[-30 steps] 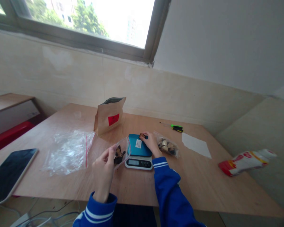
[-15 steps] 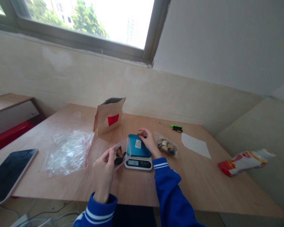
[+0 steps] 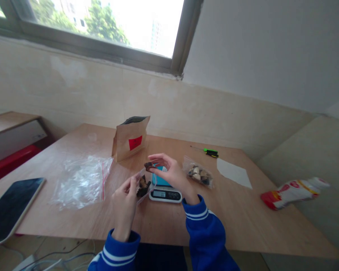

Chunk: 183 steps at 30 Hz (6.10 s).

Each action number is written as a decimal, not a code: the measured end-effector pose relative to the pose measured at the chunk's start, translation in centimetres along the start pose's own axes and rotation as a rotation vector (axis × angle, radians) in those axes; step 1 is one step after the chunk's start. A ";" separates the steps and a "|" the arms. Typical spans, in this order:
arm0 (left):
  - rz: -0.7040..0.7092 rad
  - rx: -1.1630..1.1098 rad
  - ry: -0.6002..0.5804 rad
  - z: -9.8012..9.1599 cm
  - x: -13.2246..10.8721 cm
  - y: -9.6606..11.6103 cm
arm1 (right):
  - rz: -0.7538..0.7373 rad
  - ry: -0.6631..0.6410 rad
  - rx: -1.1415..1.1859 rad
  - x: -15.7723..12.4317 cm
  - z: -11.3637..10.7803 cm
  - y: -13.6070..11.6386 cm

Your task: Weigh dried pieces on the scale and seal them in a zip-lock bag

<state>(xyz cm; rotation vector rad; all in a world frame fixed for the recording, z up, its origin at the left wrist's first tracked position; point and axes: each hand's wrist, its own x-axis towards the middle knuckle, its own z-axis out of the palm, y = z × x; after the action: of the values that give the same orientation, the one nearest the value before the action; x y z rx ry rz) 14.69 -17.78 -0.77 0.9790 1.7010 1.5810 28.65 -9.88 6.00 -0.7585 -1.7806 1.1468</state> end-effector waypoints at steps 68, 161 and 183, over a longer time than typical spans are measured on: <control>0.035 -0.186 -0.156 -0.6 -1.7 1.3 | 0.294 0.591 0.059 -11.9 1.8 2.4; 0.026 -0.309 -0.291 -0.8 -2.1 2.6 | 0.116 0.761 0.081 -12.0 1.6 3.0; 0.057 -0.376 -0.423 -1.2 -2.1 0.5 | 0.074 0.628 0.105 -12.0 1.8 3.0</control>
<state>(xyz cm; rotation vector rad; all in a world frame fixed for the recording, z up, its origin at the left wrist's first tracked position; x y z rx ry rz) 14.91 -20.20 -0.31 1.0763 1.0534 1.5228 32.46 -19.40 -1.14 -0.9951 -1.1682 0.9051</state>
